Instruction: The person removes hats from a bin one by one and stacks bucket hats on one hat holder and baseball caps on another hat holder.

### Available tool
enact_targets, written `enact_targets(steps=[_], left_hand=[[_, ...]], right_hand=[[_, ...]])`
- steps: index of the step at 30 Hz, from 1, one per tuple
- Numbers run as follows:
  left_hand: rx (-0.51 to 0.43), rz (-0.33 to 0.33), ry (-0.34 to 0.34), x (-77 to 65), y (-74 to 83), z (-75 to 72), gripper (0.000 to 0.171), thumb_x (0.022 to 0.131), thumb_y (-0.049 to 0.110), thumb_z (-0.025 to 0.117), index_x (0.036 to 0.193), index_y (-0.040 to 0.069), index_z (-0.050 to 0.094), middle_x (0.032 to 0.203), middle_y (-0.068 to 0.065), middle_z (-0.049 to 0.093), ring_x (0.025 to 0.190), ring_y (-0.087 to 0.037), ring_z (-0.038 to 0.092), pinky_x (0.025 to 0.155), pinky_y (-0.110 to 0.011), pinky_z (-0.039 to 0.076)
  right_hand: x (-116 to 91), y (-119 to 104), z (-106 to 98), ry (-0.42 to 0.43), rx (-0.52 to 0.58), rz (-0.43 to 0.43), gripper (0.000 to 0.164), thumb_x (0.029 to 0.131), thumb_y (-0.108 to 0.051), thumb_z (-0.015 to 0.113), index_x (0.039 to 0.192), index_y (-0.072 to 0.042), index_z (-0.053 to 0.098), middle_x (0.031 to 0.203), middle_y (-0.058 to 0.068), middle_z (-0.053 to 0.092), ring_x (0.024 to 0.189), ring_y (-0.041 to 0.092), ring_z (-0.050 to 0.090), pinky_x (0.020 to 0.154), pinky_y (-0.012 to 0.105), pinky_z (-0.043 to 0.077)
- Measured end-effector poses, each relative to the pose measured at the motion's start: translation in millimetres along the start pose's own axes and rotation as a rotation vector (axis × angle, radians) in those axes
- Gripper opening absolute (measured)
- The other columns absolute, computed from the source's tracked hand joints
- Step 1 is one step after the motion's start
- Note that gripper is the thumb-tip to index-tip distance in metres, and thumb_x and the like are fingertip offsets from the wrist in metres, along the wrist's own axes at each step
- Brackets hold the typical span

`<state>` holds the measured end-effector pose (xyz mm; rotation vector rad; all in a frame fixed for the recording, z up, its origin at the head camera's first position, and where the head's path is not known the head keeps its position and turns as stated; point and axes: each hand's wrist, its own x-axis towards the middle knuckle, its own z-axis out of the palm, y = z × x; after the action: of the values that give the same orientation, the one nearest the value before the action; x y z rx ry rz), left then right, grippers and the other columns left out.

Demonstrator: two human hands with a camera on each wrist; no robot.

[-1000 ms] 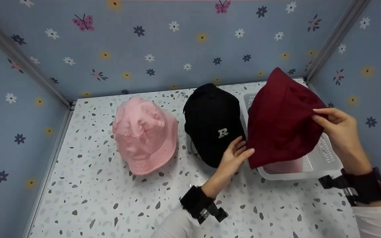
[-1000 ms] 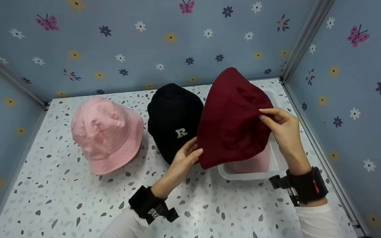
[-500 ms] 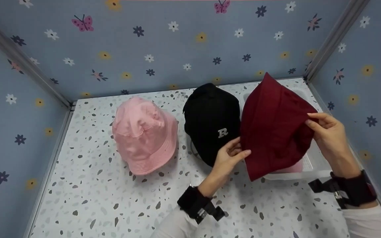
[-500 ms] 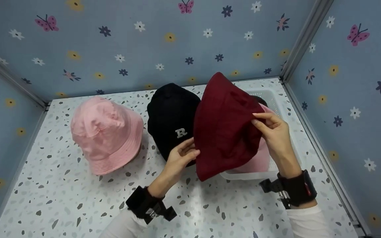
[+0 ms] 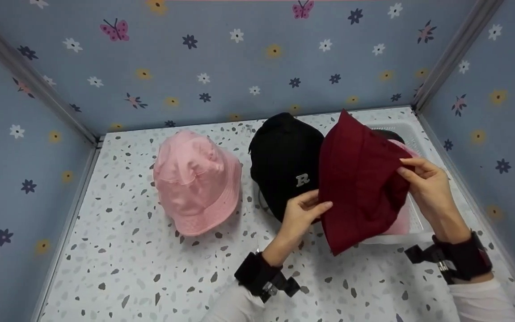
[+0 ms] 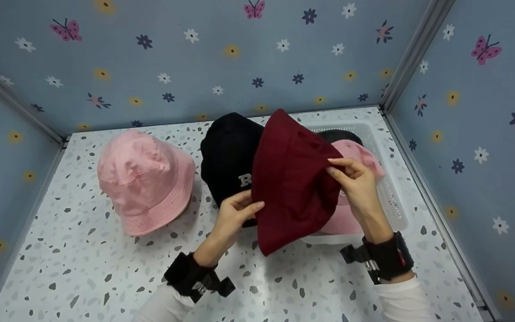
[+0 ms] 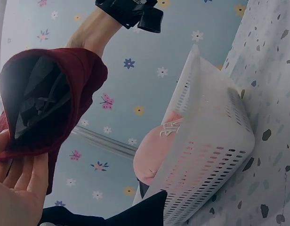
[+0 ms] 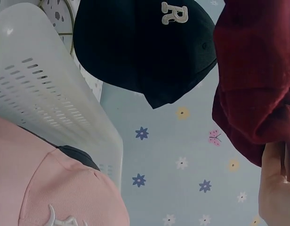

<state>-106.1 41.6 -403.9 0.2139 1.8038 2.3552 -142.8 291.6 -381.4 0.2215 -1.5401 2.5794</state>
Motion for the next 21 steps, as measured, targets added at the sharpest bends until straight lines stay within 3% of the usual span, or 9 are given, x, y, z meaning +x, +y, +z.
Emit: enact_targets(steps=[4, 13, 21], left_hand=[[0.002, 0.029, 0.008, -0.8, 3.2, -1.6, 0.027, 0.081, -0.003, 0.062, 0.106, -0.015, 0.058, 0.095, -0.023, 0.066, 0.072, -0.003, 0.06, 0.063, -0.019, 0.051], [-0.007, 0.193, 0.035, -5.9, 16.6, -0.5, 0.021, 0.078, -0.014, 0.06, 0.097, -0.022, 0.056, 0.092, -0.037, 0.06, 0.073, -0.001, 0.06, 0.069, -0.019, 0.051], [0.06, 0.312, 0.015, -7.7, 15.3, -5.5, 0.019, 0.076, -0.015, 0.061, 0.094, -0.021, 0.058, 0.089, -0.035, 0.061, 0.074, -0.002, 0.062, 0.069, -0.022, 0.053]], right_hand=[[-0.7, 2.5, -0.1, -0.026, 0.016, 0.002, 0.021, 0.08, 0.015, 0.058, 0.091, 0.002, 0.069, 0.082, 0.008, 0.069, 0.076, 0.012, 0.063, 0.063, 0.017, 0.051], [-4.2, -0.8, 9.9, 0.016, -0.064, 0.02, 0.023, 0.08, 0.016, 0.057, 0.091, 0.0, 0.069, 0.08, 0.007, 0.067, 0.074, 0.013, 0.063, 0.061, 0.018, 0.051], [-9.0, -3.0, 20.4, 0.037, -0.156, -0.007, 0.02, 0.081, 0.012, 0.059, 0.092, -0.001, 0.068, 0.081, 0.005, 0.067, 0.072, 0.012, 0.062, 0.061, 0.018, 0.051]])
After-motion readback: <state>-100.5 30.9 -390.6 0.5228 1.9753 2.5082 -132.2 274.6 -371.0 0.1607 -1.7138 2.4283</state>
